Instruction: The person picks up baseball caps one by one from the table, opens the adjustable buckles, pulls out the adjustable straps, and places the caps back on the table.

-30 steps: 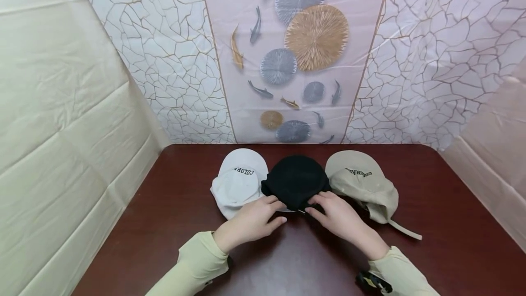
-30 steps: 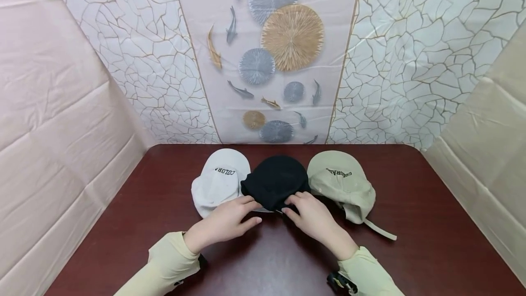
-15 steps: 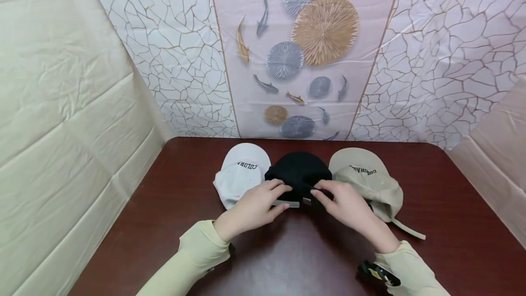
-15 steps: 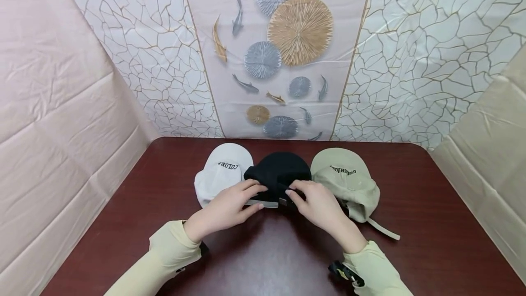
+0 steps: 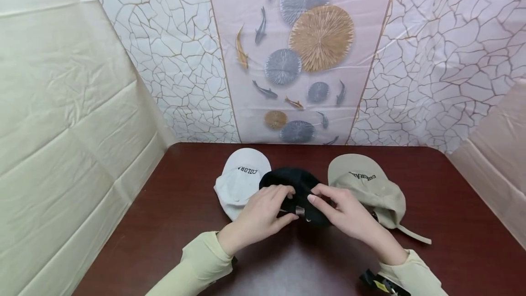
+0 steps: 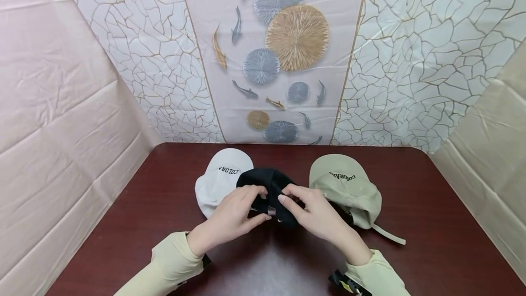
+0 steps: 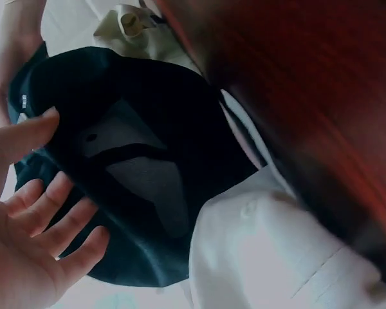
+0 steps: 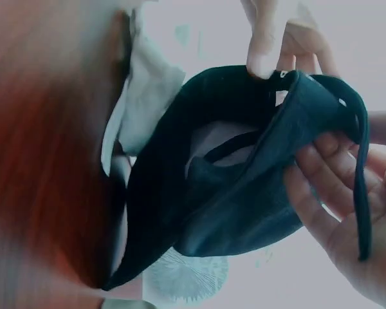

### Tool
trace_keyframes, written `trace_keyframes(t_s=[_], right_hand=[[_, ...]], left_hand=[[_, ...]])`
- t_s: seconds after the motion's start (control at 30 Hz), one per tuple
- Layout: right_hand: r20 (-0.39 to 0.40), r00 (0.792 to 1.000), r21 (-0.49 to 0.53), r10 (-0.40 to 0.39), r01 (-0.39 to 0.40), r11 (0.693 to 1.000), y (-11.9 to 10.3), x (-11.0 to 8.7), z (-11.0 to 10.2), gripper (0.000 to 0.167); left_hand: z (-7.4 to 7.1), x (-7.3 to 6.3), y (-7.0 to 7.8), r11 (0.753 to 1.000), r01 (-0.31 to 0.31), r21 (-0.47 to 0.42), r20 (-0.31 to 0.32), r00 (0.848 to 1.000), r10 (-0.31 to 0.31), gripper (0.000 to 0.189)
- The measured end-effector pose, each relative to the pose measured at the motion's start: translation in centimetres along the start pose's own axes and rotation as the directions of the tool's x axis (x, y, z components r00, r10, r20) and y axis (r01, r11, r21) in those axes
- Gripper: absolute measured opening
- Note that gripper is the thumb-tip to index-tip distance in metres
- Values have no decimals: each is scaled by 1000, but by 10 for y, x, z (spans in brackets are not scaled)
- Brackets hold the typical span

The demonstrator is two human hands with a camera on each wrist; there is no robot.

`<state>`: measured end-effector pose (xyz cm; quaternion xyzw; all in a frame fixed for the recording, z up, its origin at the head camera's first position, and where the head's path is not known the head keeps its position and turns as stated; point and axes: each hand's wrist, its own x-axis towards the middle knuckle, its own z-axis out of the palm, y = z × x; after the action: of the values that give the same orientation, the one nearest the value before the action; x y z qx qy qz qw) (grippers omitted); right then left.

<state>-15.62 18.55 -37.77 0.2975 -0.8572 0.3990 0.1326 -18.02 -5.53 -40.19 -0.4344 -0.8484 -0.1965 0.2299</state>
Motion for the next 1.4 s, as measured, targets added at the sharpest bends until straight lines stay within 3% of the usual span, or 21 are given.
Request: trace_keyframes(t_s=[0.17,0.3,0.47,0.63,0.7,0.83,0.93,0.97,1.03,1.1,1.17,1.3,1.37,1.4], right_hand=[[7,999,3,-36,36,999,1,-6,5,18],[-17,1000,18,24,-23,1000,5,-14,3,22],[-23,986,3,165,-165,986,12,-31,-4,29],[101,946,32,307,-312,950,16,-51,-13,37],[166,933,76,321,-336,939,17,-58,-14,36],[238,928,203,288,-337,919,19,-62,-6,36],[262,923,333,281,-360,872,17,-57,5,44],[274,918,394,287,-380,837,16,-55,8,48],[299,897,520,326,-440,732,12,-49,13,56],[315,876,641,365,-480,599,8,-44,17,61],[316,866,761,389,-475,441,5,-39,19,57],[296,899,910,323,-368,189,5,-30,25,38],[284,933,943,222,-313,108,6,-26,30,40],[268,952,956,148,-282,86,6,-25,32,42]], left_hand=[[5,-4,1,997,-73,21,-41,996,74,24],[6,-5,2,995,-97,9,-52,994,98,19],[2,-4,1,998,-56,-19,-86,995,55,20],[-3,3,0,999,5,-47,-148,989,-12,20],[-4,5,1,998,29,-62,-165,986,-39,20],[-4,8,5,995,60,-83,-168,983,-74,21],[-4,8,9,994,65,-89,-156,985,-78,22],[-4,7,10,994,65,-89,-152,985,-78,22],[-4,6,13,993,67,-96,-149,985,-81,22],[-5,5,14,992,75,-105,-149,985,-90,21],[-6,5,15,990,84,-112,-149,984,-100,21],[-7,4,15,990,87,-109,-140,985,-102,20],[-8,5,15,992,81,-95,-132,987,-93,19],[-8,6,14,993,78,-89,-127,988,-89,19]])
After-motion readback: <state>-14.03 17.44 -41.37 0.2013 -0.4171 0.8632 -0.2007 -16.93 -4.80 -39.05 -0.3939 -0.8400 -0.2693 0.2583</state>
